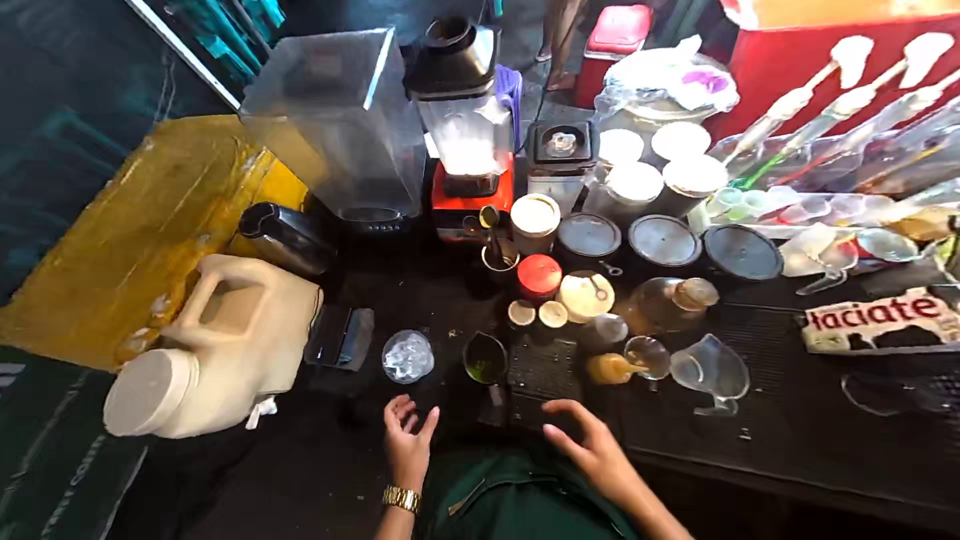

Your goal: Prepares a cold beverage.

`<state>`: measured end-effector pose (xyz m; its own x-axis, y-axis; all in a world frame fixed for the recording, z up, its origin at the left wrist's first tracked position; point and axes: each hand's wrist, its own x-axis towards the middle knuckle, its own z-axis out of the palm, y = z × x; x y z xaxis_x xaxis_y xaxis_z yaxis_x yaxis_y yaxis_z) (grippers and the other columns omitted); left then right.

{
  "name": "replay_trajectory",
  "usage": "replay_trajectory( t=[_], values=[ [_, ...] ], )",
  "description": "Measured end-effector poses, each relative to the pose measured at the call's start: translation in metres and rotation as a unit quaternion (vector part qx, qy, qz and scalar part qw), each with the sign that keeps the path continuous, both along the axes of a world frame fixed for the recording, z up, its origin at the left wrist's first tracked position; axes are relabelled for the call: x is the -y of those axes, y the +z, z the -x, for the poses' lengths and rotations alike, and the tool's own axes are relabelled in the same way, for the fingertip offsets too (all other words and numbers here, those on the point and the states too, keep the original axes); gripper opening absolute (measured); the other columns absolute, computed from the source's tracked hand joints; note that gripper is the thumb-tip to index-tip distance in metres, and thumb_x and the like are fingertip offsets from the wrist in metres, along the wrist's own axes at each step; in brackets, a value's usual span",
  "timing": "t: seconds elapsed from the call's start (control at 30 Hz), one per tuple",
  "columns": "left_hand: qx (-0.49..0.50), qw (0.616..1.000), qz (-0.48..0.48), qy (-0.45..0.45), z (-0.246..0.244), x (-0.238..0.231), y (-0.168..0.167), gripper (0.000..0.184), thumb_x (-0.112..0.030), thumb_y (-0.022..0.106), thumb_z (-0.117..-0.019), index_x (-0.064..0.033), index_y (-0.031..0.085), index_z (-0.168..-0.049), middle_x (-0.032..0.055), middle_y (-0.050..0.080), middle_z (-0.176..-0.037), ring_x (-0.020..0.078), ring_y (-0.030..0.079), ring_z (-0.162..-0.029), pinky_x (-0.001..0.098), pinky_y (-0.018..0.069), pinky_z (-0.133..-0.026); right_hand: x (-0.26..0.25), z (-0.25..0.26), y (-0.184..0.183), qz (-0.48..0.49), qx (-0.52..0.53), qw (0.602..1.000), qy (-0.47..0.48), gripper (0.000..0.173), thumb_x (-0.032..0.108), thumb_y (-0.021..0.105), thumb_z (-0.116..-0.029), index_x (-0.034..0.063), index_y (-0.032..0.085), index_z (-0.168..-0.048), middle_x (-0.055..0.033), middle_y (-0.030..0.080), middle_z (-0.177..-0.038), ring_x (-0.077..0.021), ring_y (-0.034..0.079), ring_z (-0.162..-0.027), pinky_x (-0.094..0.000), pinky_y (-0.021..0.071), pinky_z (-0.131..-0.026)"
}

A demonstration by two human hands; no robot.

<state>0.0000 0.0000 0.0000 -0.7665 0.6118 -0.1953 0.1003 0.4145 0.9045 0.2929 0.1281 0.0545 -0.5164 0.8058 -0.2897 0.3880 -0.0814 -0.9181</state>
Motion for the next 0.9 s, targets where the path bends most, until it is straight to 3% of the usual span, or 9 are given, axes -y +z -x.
replay_trajectory(
  t=[0.07,0.17,0.3,0.37,0.43,0.5,0.6,0.77,0.9],
  values=[
    [-0.041,0.997,-0.046,-0.034,0.040,-0.017,-0.008,0.110,-0.027,0.094,-0.0653,0.0106,0.032,-0.148,0.0308,0.043,-0.150,0.0348,0.045,-0.140,0.0463,0.0421,-0.115,0.019,0.057,-0.018,0.063,-0.007,0.998,-0.030,0.052,0.036,0.068,-0.0957,0.0057,0.058,-0.137,-0.0108,0.065,-0.131,-0.0168,0.070,-0.103,-0.0386,0.0612,-0.085],
    [-0.040,0.993,-0.071,-0.083,0.068,-0.049,-0.015,0.125,-0.031,0.099,-0.0554,0.0095,0.028,-0.150,0.0289,0.046,-0.148,0.0293,0.050,-0.136,0.0394,0.0458,-0.112,0.033,0.110,-0.023,0.108,-0.025,0.983,-0.147,0.047,0.029,0.064,-0.0978,0.0017,0.052,-0.134,-0.0118,0.069,-0.113,-0.0186,0.073,-0.083,-0.0359,0.0631,-0.066],
    [-0.012,0.992,-0.070,-0.102,0.079,-0.069,-0.014,0.112,-0.021,0.099,-0.0562,0.0092,0.038,-0.145,0.0271,0.056,-0.137,0.0259,0.060,-0.125,0.0367,0.0507,-0.107,0.038,0.142,-0.037,0.113,0.035,0.968,-0.220,0.032,0.028,0.056,-0.1042,-0.0004,0.064,-0.117,-0.0114,0.072,-0.098,-0.0194,0.072,-0.078,-0.0379,0.0617,-0.067],
    [-0.003,0.989,-0.101,-0.112,0.076,-0.065,-0.012,0.108,-0.019,0.098,-0.0569,0.0103,0.041,-0.144,0.0252,0.058,-0.135,0.0223,0.061,-0.124,0.0336,0.0518,-0.105,0.043,0.145,-0.043,0.080,0.070,0.969,-0.225,0.034,0.032,0.052,-0.1043,0.0029,0.069,-0.097,-0.0061,0.068,-0.080,-0.0151,0.067,-0.069,-0.0367,0.0580,-0.067],
    [0.004,0.983,-0.129,-0.135,0.076,-0.057,-0.018,0.108,-0.019,0.097,-0.0573,0.0128,0.039,-0.143,0.0261,0.058,-0.135,0.0213,0.061,-0.123,0.0316,0.0518,-0.105,0.047,0.143,-0.041,0.043,0.063,0.969,-0.234,0.037,0.033,0.048,-0.1045,0.0048,0.069,-0.092,-0.0032,0.066,-0.075,-0.0133,0.065,-0.068,-0.0355,0.0572,-0.068],
    [0.013,0.977,-0.118,-0.176,0.077,-0.049,-0.025,0.108,-0.020,0.097,-0.0579,0.0129,0.039,-0.143,0.0265,0.059,-0.134,0.0223,0.062,-0.122,0.0324,0.0519,-0.105,0.053,0.136,-0.023,0.017,0.062,0.971,-0.230,0.038,0.034,0.047,-0.1047,0.0062,0.069,-0.091,-0.0011,0.065,-0.072,-0.0110,0.065,-0.066,-0.0327,0.0575,-0.066],
    [0.012,0.965,-0.096,-0.246,0.076,-0.057,-0.019,0.107,-0.021,0.097,-0.0572,0.0118,0.041,-0.143,0.0259,0.059,-0.135,0.0241,0.061,-0.125,0.0348,0.0500,-0.108,0.056,0.115,0.020,-0.072,0.116,0.973,-0.187,0.037,0.037,0.050,-0.1036,0.0090,0.066,-0.085,0.0021,0.058,-0.068,-0.0065,0.057,-0.062,-0.0269,0.0502,-0.060],
    [0.036,0.951,-0.080,-0.296,0.068,-0.070,-0.018,0.107,-0.027,0.095,-0.0600,0.0078,0.041,-0.145,0.0233,0.059,-0.137,0.0221,0.061,-0.125,0.0348,0.0495,-0.108,0.051,0.082,0.078,-0.251,0.160,0.949,-0.100,0.036,0.035,0.056,-0.1025,0.0070,0.065,-0.082,-0.0021,0.060,-0.071,-0.0082,0.057,-0.064,-0.0257,0.0500,-0.059],
    [0.059,0.947,-0.072,-0.309,0.072,-0.075,-0.021,0.111,-0.030,0.096,-0.0608,0.0050,0.038,-0.148,0.0222,0.057,-0.139,0.0215,0.059,-0.127,0.0345,0.0482,-0.109,0.043,0.067,0.103,-0.283,0.156,0.945,-0.049,0.034,0.035,0.056,-0.1035,0.0078,0.063,-0.083,-0.0019,0.059,-0.072,-0.0077,0.057,-0.065,-0.0244,0.0494,-0.059]
  ],
)
